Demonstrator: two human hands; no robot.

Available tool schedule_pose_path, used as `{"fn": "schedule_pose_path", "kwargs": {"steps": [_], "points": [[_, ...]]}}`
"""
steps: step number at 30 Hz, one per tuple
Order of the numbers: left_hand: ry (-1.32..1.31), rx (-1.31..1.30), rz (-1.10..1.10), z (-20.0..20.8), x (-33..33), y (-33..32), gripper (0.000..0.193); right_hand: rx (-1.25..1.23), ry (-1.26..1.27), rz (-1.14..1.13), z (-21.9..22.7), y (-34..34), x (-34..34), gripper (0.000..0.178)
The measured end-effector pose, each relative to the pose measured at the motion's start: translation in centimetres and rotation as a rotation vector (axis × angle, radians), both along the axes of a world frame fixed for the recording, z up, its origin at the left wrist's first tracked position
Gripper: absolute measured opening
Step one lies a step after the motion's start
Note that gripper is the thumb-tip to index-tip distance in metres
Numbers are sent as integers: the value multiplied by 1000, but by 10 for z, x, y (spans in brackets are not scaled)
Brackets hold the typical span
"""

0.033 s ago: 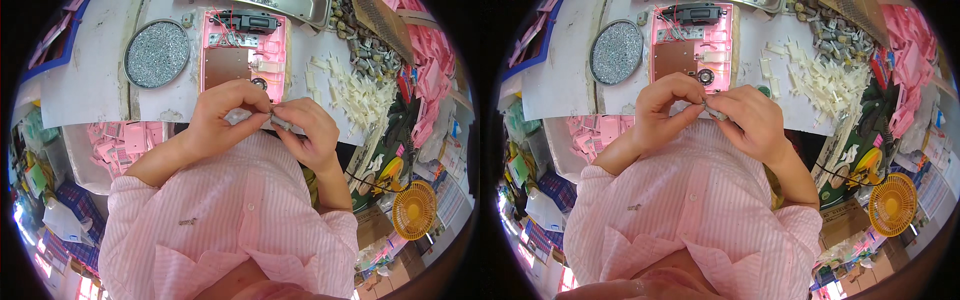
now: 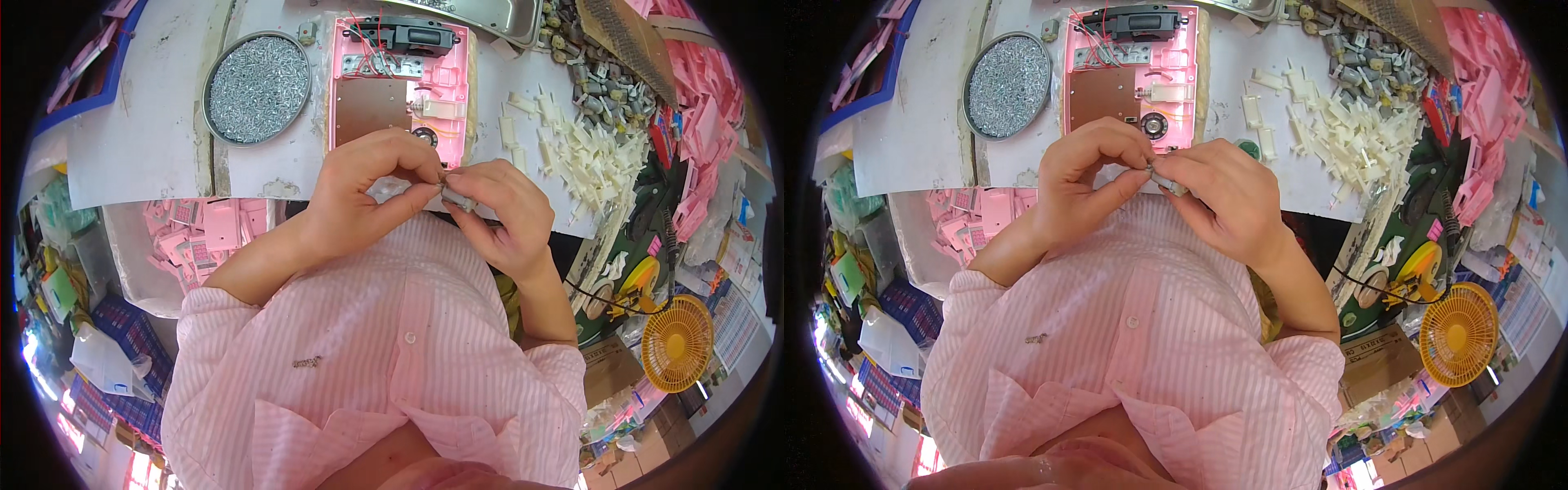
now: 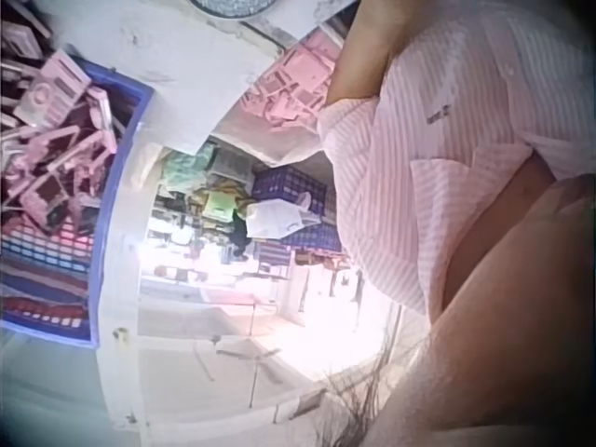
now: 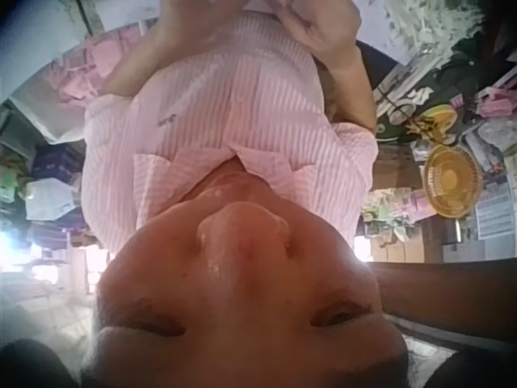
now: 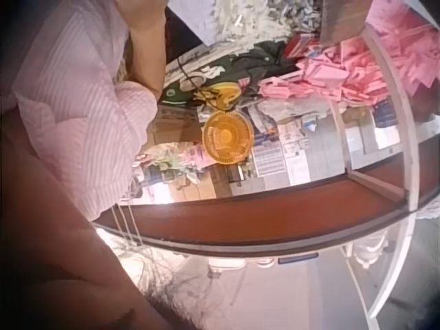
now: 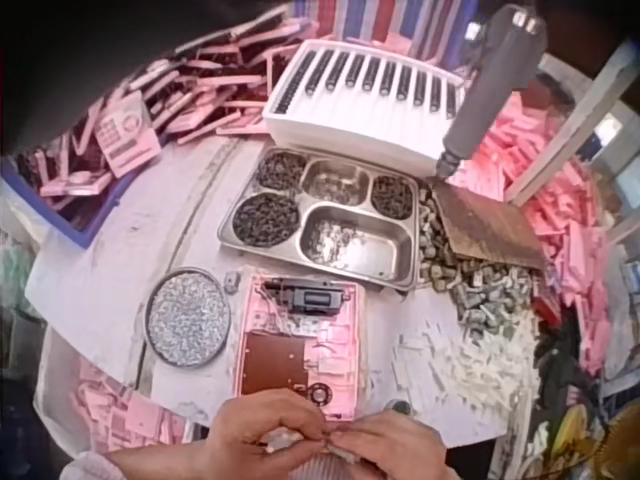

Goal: The recorder is assembling and soldering components into a pink electronic housing at a factory workbench.

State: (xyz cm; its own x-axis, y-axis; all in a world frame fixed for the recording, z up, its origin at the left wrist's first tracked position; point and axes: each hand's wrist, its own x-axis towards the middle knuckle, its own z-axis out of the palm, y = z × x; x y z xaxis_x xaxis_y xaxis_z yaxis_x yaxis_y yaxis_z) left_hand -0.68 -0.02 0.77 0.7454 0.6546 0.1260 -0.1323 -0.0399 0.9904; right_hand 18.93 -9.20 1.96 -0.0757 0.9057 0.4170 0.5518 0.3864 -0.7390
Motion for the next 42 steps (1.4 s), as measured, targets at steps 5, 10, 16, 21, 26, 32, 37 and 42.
{"fn": "schedule_pose_path", "kwargs": {"steps": [5,10,16,21,26,32,37,42], "points": [[85,230,74,1,0,5,21,-65,-105,9,8,11,-3,41],[222,456,328,10,2,23,22,-272,-237,-28,18,29,12,40],[538,945,583,-16,4,85,33,-93,-339,-145,6,69,33,31],[563,692,575,-23,16,88,28,-183,-291,-129,-11,88,38,28],[538,712,622,-25,21,85,22,-271,-297,-147,-11,94,38,28],[431,787,607,-28,26,86,17,-306,-403,-151,-4,99,39,27],[227,384,567,-24,18,89,18,-276,-480,-175,3,103,36,25],[204,356,482,-13,13,90,16,74,-442,-167,5,95,12,23]]}}
